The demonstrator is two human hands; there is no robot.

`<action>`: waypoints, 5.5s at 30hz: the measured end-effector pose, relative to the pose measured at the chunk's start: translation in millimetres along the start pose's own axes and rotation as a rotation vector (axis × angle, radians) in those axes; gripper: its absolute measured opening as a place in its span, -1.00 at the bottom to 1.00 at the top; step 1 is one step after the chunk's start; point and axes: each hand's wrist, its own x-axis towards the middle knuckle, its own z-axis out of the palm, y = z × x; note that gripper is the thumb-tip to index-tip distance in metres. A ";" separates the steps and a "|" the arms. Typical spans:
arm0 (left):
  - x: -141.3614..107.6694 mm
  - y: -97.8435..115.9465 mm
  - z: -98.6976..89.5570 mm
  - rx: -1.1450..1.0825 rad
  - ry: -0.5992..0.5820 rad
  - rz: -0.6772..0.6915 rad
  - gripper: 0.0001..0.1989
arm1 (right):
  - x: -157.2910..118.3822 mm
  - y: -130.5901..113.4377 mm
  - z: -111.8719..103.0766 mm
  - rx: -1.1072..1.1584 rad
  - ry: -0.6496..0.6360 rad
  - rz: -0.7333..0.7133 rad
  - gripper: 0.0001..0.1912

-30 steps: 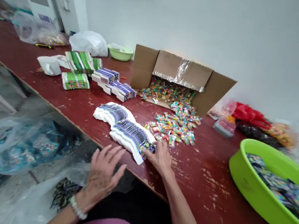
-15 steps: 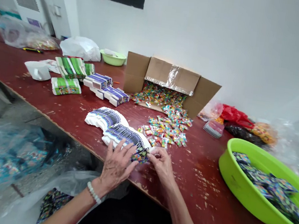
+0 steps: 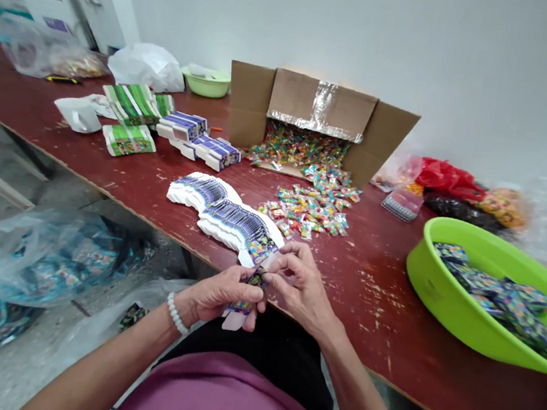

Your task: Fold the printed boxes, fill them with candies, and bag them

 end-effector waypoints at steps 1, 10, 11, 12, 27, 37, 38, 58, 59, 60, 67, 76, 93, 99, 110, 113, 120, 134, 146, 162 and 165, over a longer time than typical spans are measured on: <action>-0.7 -0.8 1.9 -0.011 0.009 0.009 -0.51 | -1.5 -2.6 0.5 -0.037 0.014 -0.006 -0.98; -5.2 -0.1 0.2 0.050 -0.030 -0.021 -0.48 | -7.3 -11.3 -4.8 -0.046 -0.048 0.025 -0.89; -5.2 0.0 -2.0 0.055 -0.040 -0.030 -0.48 | -8.1 -10.3 -6.2 -0.021 -0.069 0.052 -0.91; -5.1 0.4 -4.1 0.062 -0.052 -0.042 -0.48 | -8.9 -9.2 -7.5 0.022 -0.105 0.085 -0.93; -9.7 0.4 14.6 0.181 0.205 -0.008 -0.65 | -21.5 9.8 7.3 0.404 -0.023 0.334 -0.56; -5.9 -24.4 9.1 0.369 0.451 0.311 -0.60 | -24.7 17.3 17.6 0.284 0.069 0.434 -0.66; -6.9 -26.9 10.8 0.344 0.480 0.343 -0.52 | -25.3 18.0 18.8 0.299 0.068 0.435 -0.69; -15.0 -29.7 6.2 0.238 0.495 0.315 -0.76 | -25.9 29.3 34.9 0.596 0.012 0.533 -0.67; -15.4 -29.5 5.8 0.241 0.491 0.313 -0.76 | -25.2 28.4 35.2 0.597 0.004 0.544 -0.67; -15.9 -29.3 5.5 0.247 0.484 0.306 -0.76 | -24.7 27.6 36.3 0.614 0.001 0.567 -0.66; -17.7 -23.4 3.3 0.210 0.459 0.274 -0.74 | -25.8 29.4 43.5 0.677 0.090 0.609 -0.69; -19.9 -34.8 10.2 0.191 0.548 0.311 -0.67 | -20.6 28.4 39.7 0.713 0.056 0.643 -0.58; -21.0 -58.6 3.8 -0.222 0.430 0.003 -0.31 | -14.8 16.3 48.0 0.395 -0.146 0.469 -0.73; -20.9 -49.9 3.2 -0.048 0.401 0.048 -0.34 | -5.3 15.9 47.0 0.531 -0.061 0.571 -0.74; -20.2 -48.1 -8.1 0.016 0.401 0.086 -0.37 | -7.6 17.5 50.9 0.550 -0.041 0.544 -0.80; -20.5 -47.4 -8.8 -0.024 0.391 0.113 -0.38 | -9.0 13.2 50.1 0.542 -0.121 0.436 -0.82; -15.5 -48.9 -7.9 -0.106 0.427 0.120 -0.38 | -17.3 11.9 58.1 0.123 -0.083 0.098 -0.89; -47.4 -48.8 -52.7 0.117 0.312 -0.061 -0.59 | 79.7 133.4 -27.2 -0.389 0.410 0.737 -0.72; -50.7 -19.8 -65.4 0.093 0.180 -0.117 -0.65 | 17.8 71.0 -24.3 0.504 0.271 0.658 -0.53; 32.9 -13.9 16.5 -0.054 0.579 0.247 -0.52 | -37.9 14.6 3.8 0.745 0.187 0.709 -0.58; 43.2 -18.4 25.5 -0.076 0.586 0.213 -0.50 | -53.4 21.4 0.7 0.805 0.283 0.739 -0.54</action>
